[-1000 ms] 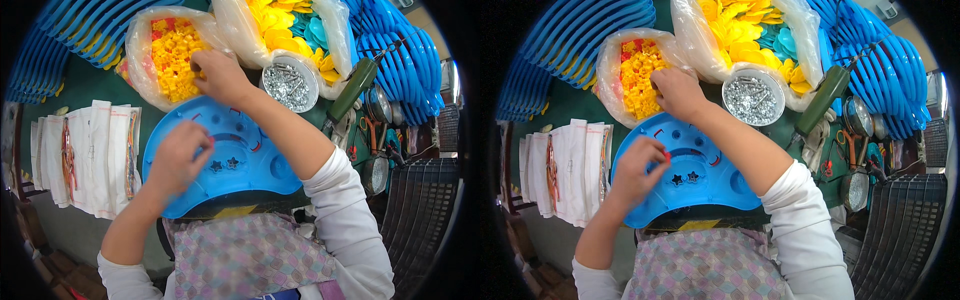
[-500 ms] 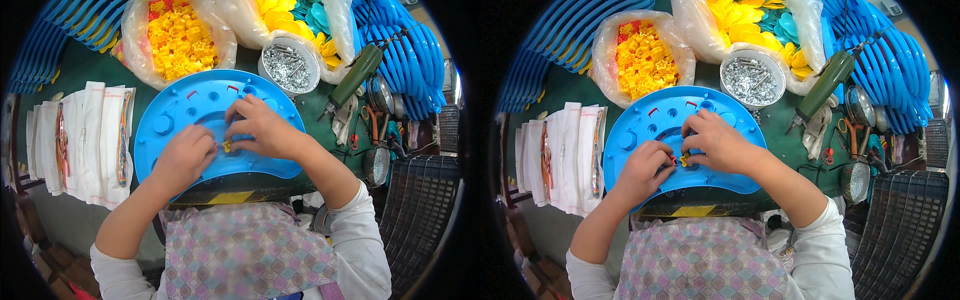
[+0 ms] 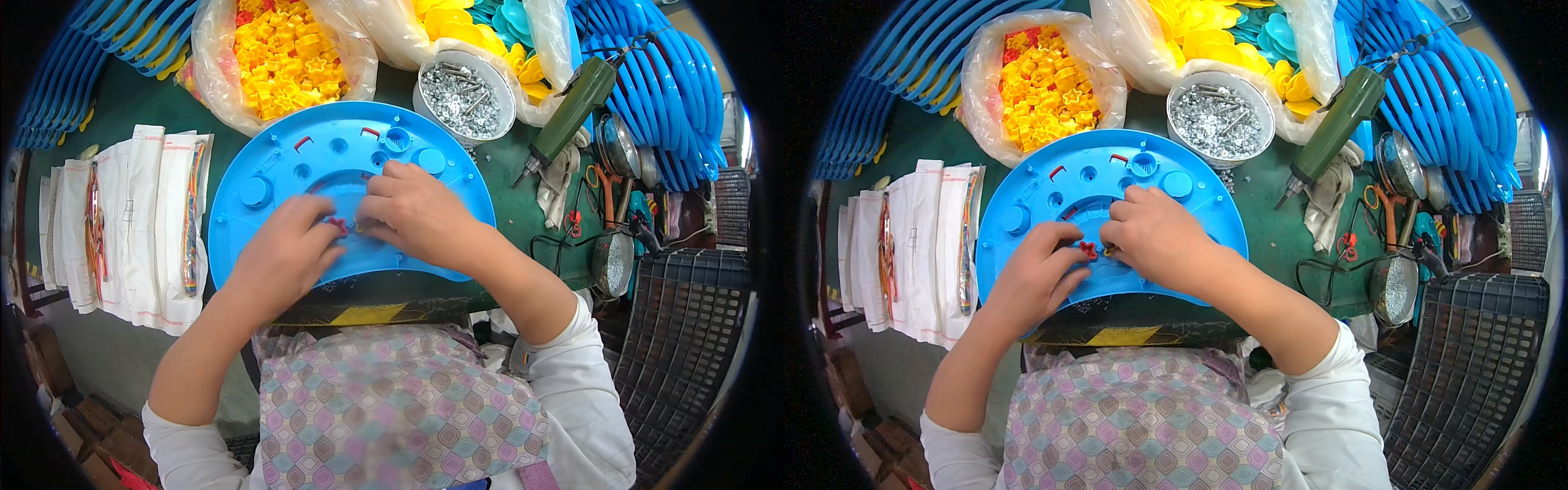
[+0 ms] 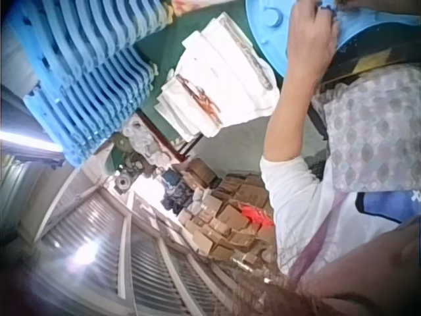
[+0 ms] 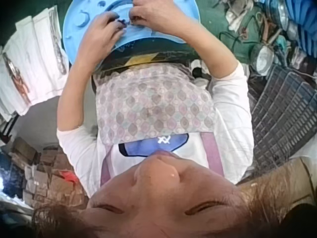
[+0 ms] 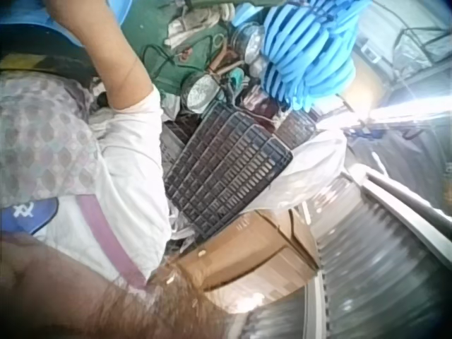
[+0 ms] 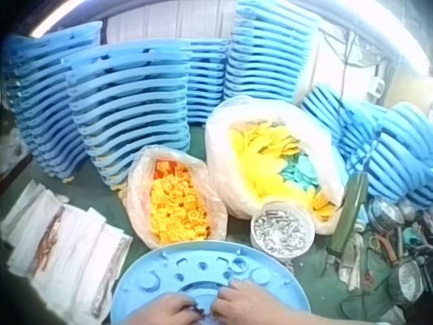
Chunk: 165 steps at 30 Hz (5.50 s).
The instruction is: The person assembles a blue plastic toy by inserting small plastic pieces and using a green electric screwdriver to secure components. They repeatedly place star-shaped and flower-shaped pieces into the toy, tighten screws, and handle wires and small metal parts. The person also picks up and sets aside stacks of similar blue plastic toys during the process.
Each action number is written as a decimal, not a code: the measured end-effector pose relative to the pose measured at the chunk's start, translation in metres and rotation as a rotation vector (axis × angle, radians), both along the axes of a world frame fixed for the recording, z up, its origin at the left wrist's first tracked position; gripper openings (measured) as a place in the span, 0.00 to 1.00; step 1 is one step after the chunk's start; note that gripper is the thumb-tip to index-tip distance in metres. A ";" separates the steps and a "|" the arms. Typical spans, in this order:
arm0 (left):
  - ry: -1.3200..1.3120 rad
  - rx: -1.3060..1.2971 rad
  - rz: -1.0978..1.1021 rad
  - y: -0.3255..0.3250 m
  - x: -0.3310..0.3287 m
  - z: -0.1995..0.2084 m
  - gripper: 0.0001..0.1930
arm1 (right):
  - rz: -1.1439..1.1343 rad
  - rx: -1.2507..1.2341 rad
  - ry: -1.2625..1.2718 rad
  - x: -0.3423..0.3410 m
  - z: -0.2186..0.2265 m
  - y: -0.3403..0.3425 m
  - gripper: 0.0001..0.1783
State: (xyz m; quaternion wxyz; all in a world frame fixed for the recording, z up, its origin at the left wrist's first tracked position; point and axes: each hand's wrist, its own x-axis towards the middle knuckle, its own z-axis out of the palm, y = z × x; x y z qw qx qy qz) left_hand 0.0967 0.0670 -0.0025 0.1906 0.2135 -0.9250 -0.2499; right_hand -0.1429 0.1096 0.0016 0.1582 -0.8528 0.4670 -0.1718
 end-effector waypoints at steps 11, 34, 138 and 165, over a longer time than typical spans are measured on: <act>-0.030 0.043 0.047 0.006 0.022 0.003 0.16 | 0.109 -0.243 -0.309 0.027 0.004 0.031 0.07; -0.231 -0.466 -0.037 0.040 0.013 0.009 0.04 | -0.126 -0.203 -0.228 0.012 -0.003 0.058 0.14; -0.284 0.140 0.255 -0.015 -0.022 0.025 0.06 | -0.260 -0.067 -0.466 0.004 -0.020 0.014 0.11; -0.277 0.082 0.263 -0.012 -0.026 0.019 0.08 | -0.284 -0.084 -0.416 0.004 -0.023 0.016 0.09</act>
